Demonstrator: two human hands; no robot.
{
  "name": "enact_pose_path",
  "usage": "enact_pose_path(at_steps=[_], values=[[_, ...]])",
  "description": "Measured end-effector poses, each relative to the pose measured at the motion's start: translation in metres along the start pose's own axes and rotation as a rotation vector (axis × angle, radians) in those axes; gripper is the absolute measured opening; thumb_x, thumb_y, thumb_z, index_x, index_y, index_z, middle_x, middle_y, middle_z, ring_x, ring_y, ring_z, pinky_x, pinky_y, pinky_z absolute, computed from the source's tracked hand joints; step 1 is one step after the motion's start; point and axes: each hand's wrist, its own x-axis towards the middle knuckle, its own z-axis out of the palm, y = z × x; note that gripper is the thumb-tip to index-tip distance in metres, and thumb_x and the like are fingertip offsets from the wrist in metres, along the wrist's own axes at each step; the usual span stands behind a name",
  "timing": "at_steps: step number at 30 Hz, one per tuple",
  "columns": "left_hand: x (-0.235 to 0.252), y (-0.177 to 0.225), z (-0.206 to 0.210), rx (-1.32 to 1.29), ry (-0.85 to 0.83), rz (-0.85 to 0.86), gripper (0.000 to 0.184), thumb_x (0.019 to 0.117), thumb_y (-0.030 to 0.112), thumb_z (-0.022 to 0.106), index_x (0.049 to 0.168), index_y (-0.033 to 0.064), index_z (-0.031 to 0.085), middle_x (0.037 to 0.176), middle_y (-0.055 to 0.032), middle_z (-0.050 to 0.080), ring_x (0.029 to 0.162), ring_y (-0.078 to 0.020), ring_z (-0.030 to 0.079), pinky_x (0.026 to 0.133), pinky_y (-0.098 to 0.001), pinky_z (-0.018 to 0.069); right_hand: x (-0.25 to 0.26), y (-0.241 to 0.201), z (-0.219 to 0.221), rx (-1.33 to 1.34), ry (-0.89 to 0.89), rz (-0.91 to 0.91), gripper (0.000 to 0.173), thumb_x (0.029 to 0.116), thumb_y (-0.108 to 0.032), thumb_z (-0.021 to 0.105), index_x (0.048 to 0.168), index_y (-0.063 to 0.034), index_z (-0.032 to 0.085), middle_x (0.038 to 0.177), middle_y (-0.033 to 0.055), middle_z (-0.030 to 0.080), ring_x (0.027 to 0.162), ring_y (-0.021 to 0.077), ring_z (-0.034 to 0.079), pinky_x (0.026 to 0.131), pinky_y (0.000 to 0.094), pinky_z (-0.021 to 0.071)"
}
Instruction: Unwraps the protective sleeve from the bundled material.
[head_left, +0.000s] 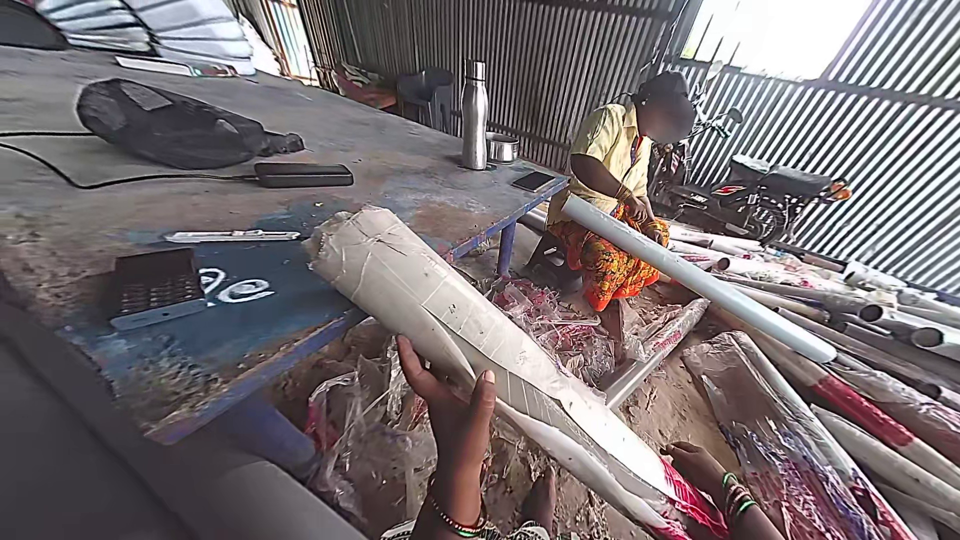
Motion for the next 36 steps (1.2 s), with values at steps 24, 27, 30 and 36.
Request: enact_pose_path(at_steps=[24, 27, 30, 36], values=[[0.003, 0.013, -0.001, -0.042, 0.06, -0.102, 0.118, 0.0793, 0.038, 0.07, 0.16, -0.0046, -0.006, 0.163, -0.0332, 0.008, 0.148, -0.0136, 0.03, 0.114, -0.0225, 0.0344, -0.089, -0.009, 0.011, -0.822, -0.203, -0.219, 0.033, 0.0967, -0.021, 0.066, 0.118, 0.0039, 0.067, 0.113, 0.0206, 0.07, 0.106, 0.0308, 0.066, 0.094, 0.0485, 0.0507], [0.002, 0.014, -0.002, -0.059, 0.068, -0.102, 0.117, 0.0784, 0.033, 0.07, 0.159, -0.0064, -0.006, 0.163, -0.033, 0.008, 0.15, -0.0147, 0.027, 0.116, -0.0226, 0.032, -0.135, -0.073, -0.008, -0.967, -0.513, -0.394, 0.034, 0.1026, -0.012, 0.056, 0.117, 0.018, 0.064, 0.114, 0.0347, 0.068, 0.101, 0.0397, 0.069, 0.086, 0.0452, 0.0548], [0.0, 0.012, -0.003, -0.062, 0.084, -0.105, 0.117, 0.0762, 0.034, 0.071, 0.159, -0.0081, -0.001, 0.162, -0.0336, 0.012, 0.147, -0.0157, 0.031, 0.115, -0.0234, 0.0333, -0.141, -0.077, 0.024, -0.7, -0.161, -0.018, 0.025, 0.1031, -0.004, 0.05, 0.116, 0.0127, 0.064, 0.116, 0.0256, 0.065, 0.103, 0.0267, 0.062, 0.091, 0.0373, 0.0478], [0.0, 0.009, -0.007, -0.066, 0.079, -0.102, 0.117, 0.0716, 0.033, 0.072, 0.158, -0.0092, 0.006, 0.162, -0.035, 0.014, 0.147, -0.0197, 0.032, 0.116, -0.0266, 0.033, -0.025, -0.005, 0.014, -0.015, 0.278, -0.085, 0.037, 0.1114, -0.021, 0.045, 0.132, 0.0071, 0.056, 0.093, 0.02, 0.067, 0.078, 0.0242, 0.065, 0.074, 0.043, 0.0542]])
